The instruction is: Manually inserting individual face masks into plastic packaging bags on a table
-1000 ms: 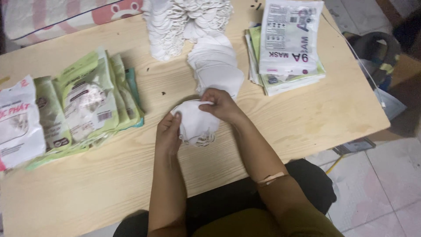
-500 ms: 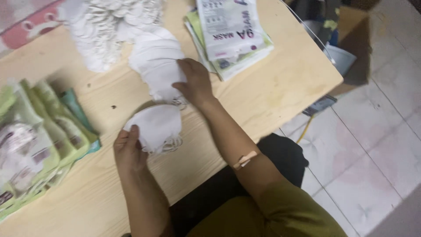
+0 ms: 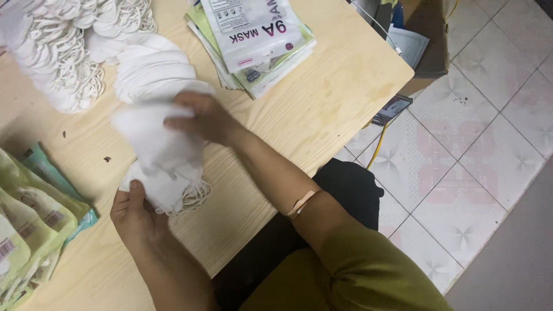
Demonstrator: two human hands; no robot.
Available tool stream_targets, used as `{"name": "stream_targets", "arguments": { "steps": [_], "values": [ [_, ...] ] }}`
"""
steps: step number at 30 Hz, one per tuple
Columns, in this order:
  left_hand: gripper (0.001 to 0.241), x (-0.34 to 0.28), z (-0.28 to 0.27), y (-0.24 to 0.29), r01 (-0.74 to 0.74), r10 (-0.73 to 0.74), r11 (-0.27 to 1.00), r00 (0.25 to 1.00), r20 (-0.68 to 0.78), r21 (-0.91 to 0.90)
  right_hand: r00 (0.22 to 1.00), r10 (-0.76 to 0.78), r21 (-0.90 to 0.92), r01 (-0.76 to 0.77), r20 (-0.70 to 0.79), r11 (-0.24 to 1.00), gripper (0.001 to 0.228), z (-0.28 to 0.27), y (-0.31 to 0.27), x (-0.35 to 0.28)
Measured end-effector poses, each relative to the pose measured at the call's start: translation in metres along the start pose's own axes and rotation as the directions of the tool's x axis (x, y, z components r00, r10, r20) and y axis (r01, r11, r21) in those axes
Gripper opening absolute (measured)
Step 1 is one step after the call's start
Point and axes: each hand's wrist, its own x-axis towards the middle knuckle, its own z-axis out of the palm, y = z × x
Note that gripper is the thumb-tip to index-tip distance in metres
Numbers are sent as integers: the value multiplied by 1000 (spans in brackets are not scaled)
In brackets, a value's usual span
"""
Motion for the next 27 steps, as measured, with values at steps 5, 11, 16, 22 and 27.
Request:
{"name": "stream_targets", "arguments": {
  "steps": [5,11,16,22,27],
  "values": [
    [23,3,-12,-7,12,-11,999,1000,24,-51,924,-43,-154,109,379,982,31,21,65,-5],
    [22,14,-33,-23,16,-15,999,1000,25,-52,881,101,-245,18,463,969,30,28,53,-14],
    [17,-5,2,6,3,-3,1000,1000,11,-18,867,99,-282,49,488,958,36,30,49,-16],
    [16,24,-38,-35,-5,0,994,999,-44,-109,985,-149,-583,174,91,793,33,-3,75,8],
    [18,26,-42,-43,43,-44,988,999,-2,-149,999,39,-863,9,33,505,69,-25,47,18]
  ]
}}
